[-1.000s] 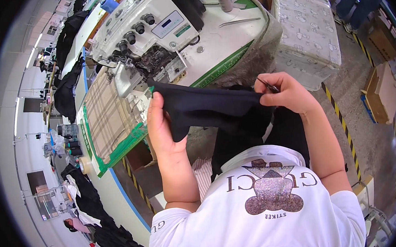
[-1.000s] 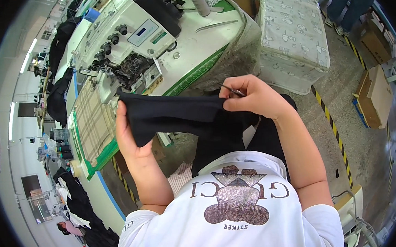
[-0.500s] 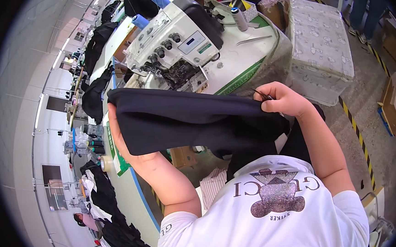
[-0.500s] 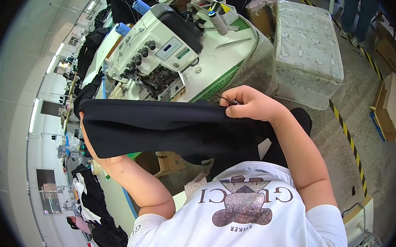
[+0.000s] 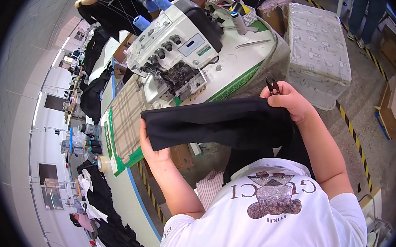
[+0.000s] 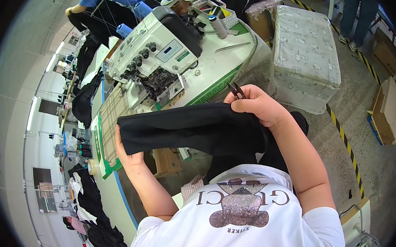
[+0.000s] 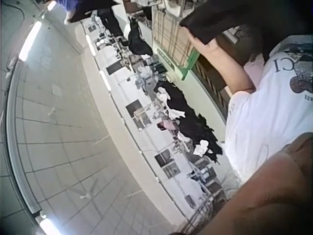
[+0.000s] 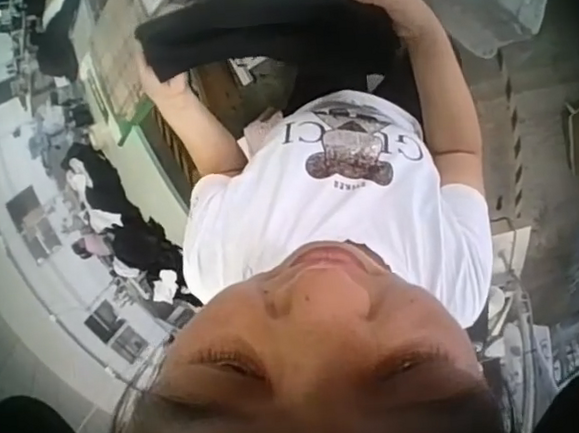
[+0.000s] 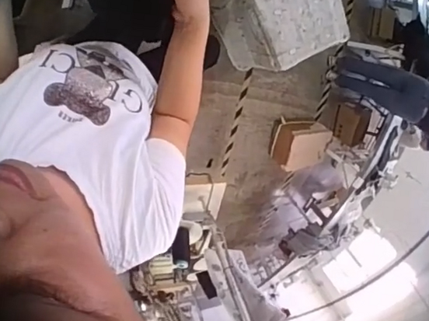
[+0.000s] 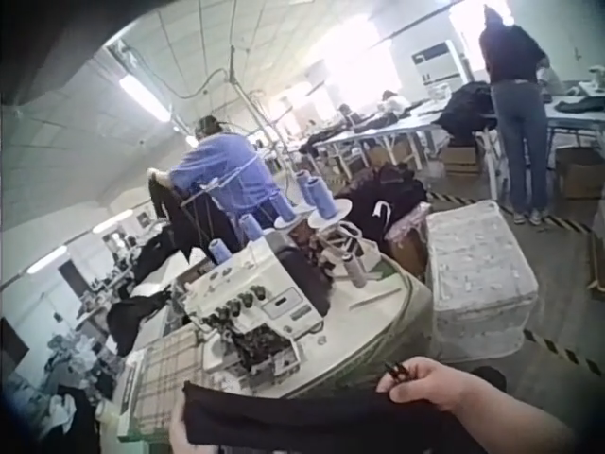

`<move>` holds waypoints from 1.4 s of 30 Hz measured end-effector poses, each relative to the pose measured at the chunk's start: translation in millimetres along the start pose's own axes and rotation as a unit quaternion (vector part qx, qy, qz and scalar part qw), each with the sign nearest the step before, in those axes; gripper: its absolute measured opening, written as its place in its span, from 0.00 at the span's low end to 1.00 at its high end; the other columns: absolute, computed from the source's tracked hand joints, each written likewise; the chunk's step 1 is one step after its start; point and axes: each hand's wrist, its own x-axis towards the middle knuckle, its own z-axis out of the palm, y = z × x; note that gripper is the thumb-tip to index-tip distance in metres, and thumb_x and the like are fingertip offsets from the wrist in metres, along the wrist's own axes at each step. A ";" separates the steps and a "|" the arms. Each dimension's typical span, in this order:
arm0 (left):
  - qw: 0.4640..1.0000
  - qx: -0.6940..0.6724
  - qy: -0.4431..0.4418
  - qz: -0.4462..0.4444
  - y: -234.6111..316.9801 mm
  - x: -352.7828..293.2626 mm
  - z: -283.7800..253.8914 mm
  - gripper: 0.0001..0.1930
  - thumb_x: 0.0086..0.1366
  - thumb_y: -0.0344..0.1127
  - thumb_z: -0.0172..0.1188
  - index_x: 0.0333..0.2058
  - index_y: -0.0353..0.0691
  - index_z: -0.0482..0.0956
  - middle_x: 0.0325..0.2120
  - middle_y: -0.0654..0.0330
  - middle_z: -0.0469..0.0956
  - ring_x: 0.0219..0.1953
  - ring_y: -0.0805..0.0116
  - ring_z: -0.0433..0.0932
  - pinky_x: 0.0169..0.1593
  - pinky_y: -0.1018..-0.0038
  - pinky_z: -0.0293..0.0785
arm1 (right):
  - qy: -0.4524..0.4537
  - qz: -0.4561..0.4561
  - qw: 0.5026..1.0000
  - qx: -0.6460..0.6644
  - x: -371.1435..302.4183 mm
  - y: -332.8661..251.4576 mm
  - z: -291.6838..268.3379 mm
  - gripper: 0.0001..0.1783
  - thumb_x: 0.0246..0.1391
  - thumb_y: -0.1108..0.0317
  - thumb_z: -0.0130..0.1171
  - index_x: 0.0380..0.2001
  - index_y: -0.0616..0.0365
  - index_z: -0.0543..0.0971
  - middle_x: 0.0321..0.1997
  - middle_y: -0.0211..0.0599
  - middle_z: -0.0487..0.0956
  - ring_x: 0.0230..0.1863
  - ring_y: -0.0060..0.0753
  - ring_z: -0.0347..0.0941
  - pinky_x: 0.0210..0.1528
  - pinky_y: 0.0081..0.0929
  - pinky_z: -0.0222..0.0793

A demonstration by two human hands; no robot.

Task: Trimming loose threads from black fabric garments using thread snips.

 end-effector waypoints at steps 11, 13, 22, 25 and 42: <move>0.706 0.644 0.068 0.287 -41.7 9.5 2.6 0.23 0.58 0.25 0.52 0.54 0.36 0.62 0.52 0.52 0.67 0.54 0.64 0.66 0.59 0.70 0.59 | -0.003 0.053 0.997 -0.053 9.2 0.1 19.4 0.06 0.41 0.74 0.64 0.26 0.60 0.79 0.22 0.18 0.73 0.22 0.09 0.64 0.27 0.10 0.59; 0.735 0.631 -0.056 0.241 -72.5 4.2 19.6 0.20 0.62 0.33 0.54 0.52 0.35 0.66 0.50 0.56 0.71 0.55 0.64 0.67 0.60 0.69 0.56 | 0.001 0.077 0.994 -0.074 9.4 -3.2 36.0 0.05 0.42 0.74 0.63 0.26 0.61 0.79 0.21 0.18 0.73 0.22 0.08 0.64 0.26 0.10 0.58; 0.818 0.463 -0.335 -0.070 -123.8 -10.5 49.4 0.25 0.66 0.56 0.45 0.39 0.35 0.71 0.29 0.68 0.67 0.34 0.79 0.63 0.40 0.83 0.60 | 0.016 0.106 0.978 -0.182 12.9 -10.0 43.1 0.05 0.44 0.73 0.61 0.24 0.63 0.78 0.20 0.18 0.72 0.22 0.08 0.62 0.25 0.12 0.56; 0.844 0.412 -0.314 -0.140 -122.1 -11.5 49.8 0.22 0.63 0.53 0.53 0.37 0.36 0.72 0.27 0.71 0.67 0.30 0.82 0.63 0.35 0.85 0.60 | 0.015 0.113 0.972 -0.206 14.4 -7.1 38.5 0.05 0.44 0.72 0.61 0.23 0.63 0.77 0.19 0.19 0.71 0.22 0.09 0.61 0.25 0.13 0.56; 0.884 0.348 -0.217 -0.225 -119.8 -12.2 64.1 0.07 0.57 0.32 0.61 0.31 0.36 0.74 0.24 0.73 0.70 0.26 0.88 0.65 0.30 0.87 0.63 | 0.197 -0.078 0.948 -0.239 2.1 8.3 35.4 0.17 0.54 0.62 0.56 0.41 0.63 0.74 0.26 0.21 0.69 0.27 0.10 0.60 0.30 0.10 0.56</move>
